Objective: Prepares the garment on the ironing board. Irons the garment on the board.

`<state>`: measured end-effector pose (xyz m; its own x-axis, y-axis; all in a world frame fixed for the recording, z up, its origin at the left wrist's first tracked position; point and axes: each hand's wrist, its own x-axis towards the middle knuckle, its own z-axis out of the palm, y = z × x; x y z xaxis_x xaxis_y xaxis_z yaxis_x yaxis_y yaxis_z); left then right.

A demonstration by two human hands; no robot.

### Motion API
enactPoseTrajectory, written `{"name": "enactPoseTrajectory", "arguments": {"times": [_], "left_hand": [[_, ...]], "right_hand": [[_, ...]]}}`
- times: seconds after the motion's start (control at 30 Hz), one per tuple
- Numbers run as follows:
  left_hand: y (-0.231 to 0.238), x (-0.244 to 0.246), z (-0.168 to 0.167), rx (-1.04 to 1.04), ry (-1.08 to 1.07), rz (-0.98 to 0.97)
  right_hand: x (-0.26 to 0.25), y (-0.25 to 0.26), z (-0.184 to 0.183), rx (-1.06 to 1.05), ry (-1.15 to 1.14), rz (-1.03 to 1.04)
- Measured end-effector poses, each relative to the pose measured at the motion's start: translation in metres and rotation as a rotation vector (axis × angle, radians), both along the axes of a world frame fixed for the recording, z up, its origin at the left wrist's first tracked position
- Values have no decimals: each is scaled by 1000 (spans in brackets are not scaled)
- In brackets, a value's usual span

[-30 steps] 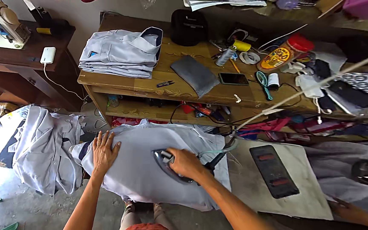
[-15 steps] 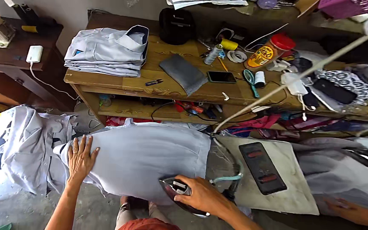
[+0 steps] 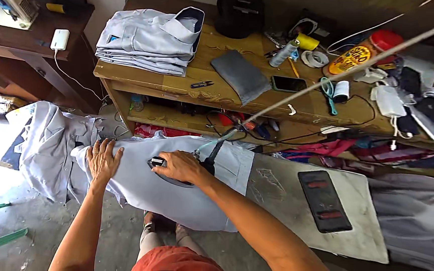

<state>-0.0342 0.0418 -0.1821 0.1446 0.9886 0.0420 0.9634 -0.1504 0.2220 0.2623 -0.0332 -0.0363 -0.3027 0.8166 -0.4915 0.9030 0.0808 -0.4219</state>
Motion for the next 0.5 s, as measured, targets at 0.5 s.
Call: {"name": "enactPoseTrajectory", "arguments": {"times": [0.5], "left_hand": [[0, -2, -4, 17, -14, -13]], "right_hand": [[97, -82, 2, -59, -175, -239]]}}
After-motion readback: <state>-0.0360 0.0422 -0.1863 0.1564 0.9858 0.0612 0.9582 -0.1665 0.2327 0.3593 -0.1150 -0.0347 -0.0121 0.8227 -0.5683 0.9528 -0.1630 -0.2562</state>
